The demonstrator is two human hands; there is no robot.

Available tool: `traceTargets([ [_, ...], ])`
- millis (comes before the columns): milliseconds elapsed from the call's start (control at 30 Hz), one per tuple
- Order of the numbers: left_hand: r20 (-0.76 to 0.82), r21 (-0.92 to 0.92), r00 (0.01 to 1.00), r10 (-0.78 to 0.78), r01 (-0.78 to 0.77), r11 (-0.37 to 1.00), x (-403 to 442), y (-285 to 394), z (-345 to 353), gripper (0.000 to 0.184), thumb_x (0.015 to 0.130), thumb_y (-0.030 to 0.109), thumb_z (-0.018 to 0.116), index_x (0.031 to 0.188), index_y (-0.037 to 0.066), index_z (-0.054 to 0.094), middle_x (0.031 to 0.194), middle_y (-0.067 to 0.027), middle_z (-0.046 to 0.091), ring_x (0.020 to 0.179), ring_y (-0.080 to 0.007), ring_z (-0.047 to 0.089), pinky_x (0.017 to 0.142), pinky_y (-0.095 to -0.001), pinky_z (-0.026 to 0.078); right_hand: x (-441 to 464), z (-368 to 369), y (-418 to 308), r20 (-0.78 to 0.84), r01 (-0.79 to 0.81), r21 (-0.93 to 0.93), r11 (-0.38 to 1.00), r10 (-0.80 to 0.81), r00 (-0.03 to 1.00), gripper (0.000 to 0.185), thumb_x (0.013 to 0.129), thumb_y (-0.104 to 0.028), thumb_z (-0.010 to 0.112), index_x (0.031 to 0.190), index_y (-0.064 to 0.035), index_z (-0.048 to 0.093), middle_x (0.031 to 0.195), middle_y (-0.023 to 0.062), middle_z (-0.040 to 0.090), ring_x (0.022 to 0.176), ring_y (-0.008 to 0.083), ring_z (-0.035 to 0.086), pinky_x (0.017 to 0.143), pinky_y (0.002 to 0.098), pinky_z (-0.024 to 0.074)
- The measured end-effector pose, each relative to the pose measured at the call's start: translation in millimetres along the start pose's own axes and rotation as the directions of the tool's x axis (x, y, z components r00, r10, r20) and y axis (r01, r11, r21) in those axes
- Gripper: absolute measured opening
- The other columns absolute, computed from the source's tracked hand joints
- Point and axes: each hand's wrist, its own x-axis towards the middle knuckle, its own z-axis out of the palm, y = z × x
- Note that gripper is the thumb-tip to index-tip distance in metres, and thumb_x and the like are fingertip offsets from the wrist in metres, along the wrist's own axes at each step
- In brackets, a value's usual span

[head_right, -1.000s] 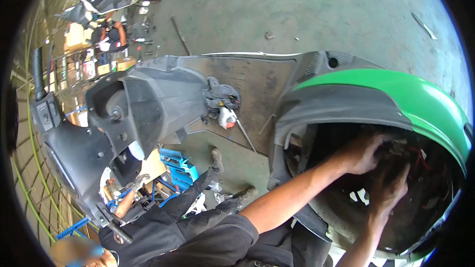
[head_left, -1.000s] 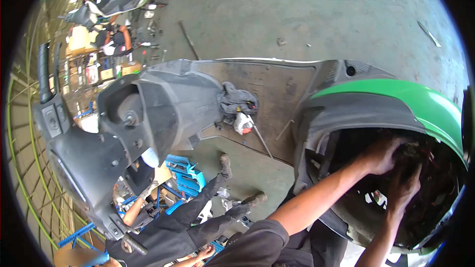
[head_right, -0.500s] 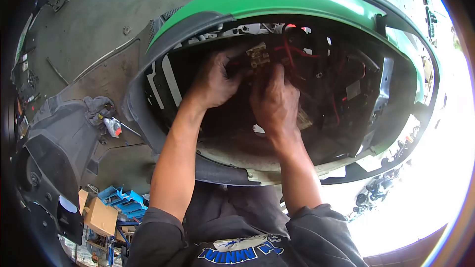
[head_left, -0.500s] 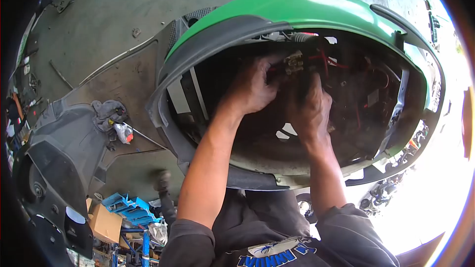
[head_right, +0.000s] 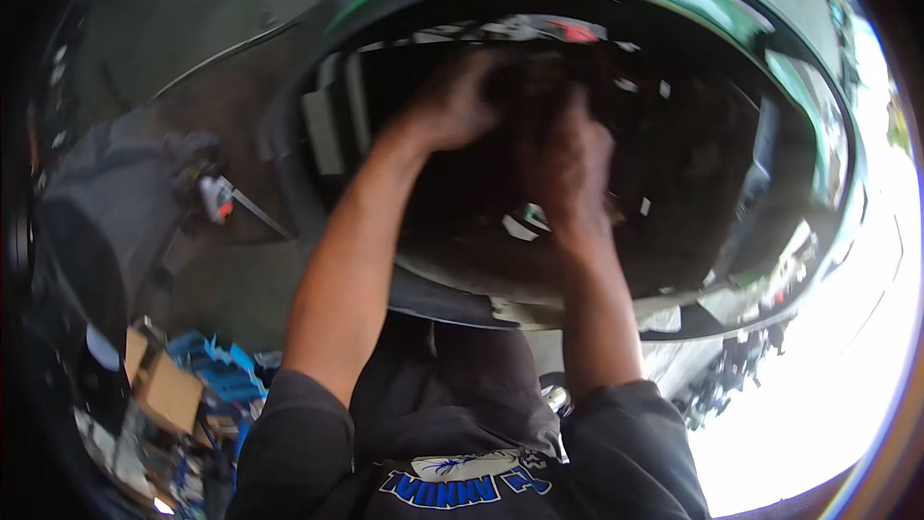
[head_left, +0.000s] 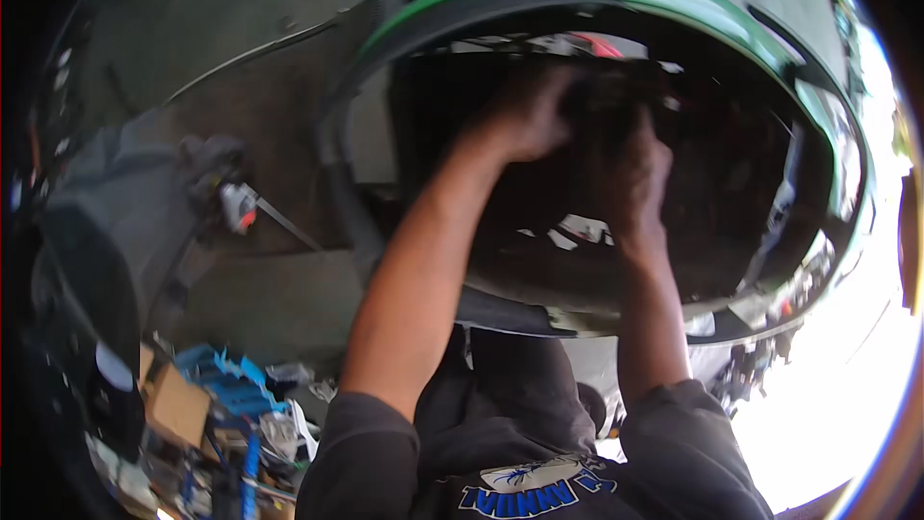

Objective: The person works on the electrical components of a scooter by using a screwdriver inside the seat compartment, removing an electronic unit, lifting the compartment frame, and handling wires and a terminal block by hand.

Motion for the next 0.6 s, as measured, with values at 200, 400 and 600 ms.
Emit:
traceTargets([
  [200,-0.049,0.193,0.999,0.005,0.005,0.981,25.5,-47.4,42.7,0.052,0.068,0.020,0.082,0.116,0.006,0.067,0.113,-0.0204,0.068,0.107,-0.0371,0.065,0.091,-0.0459,0.053,8.9,1.9,41.1,-0.028,0.204,-0.091,0.975,-0.207,0.978,0.023,0.097,-0.020,0.063,0.113,-0.0046,0.069,0.104,0.0154,0.074,0.097,0.0301,0.072,0.080,0.0404,0.0579],
  [400,0.047,0.346,0.995,-0.090,0.068,0.936,78.5,-91.1,67.1,0.049,0.070,0.033,0.080,0.114,0.013,0.072,0.112,-0.0163,0.071,0.109,-0.0343,0.066,0.094,-0.0452,0.053,71.6,12.5,84.1,0.035,0.167,-0.260,0.951,-0.163,0.986,0.035,0.096,-0.040,0.065,0.109,-0.0075,0.069,0.107,0.0156,0.073,0.097,0.0331,0.071,0.080,0.0436,0.0555],
  [600,-0.070,0.329,0.983,-0.171,0.185,0.926,65.5,-32.8,40.7,0.051,0.070,0.042,0.078,0.114,0.015,0.074,0.111,-0.0156,0.073,0.106,-0.0322,0.068,0.094,-0.0433,0.054,104.0,0.4,79.3,0.222,0.203,-0.412,0.888,-0.118,0.968,0.051,0.095,-0.054,0.057,0.109,-0.0061,0.070,0.108,0.0169,0.073,0.101,0.0357,0.068,0.085,0.0475,0.0512],
])
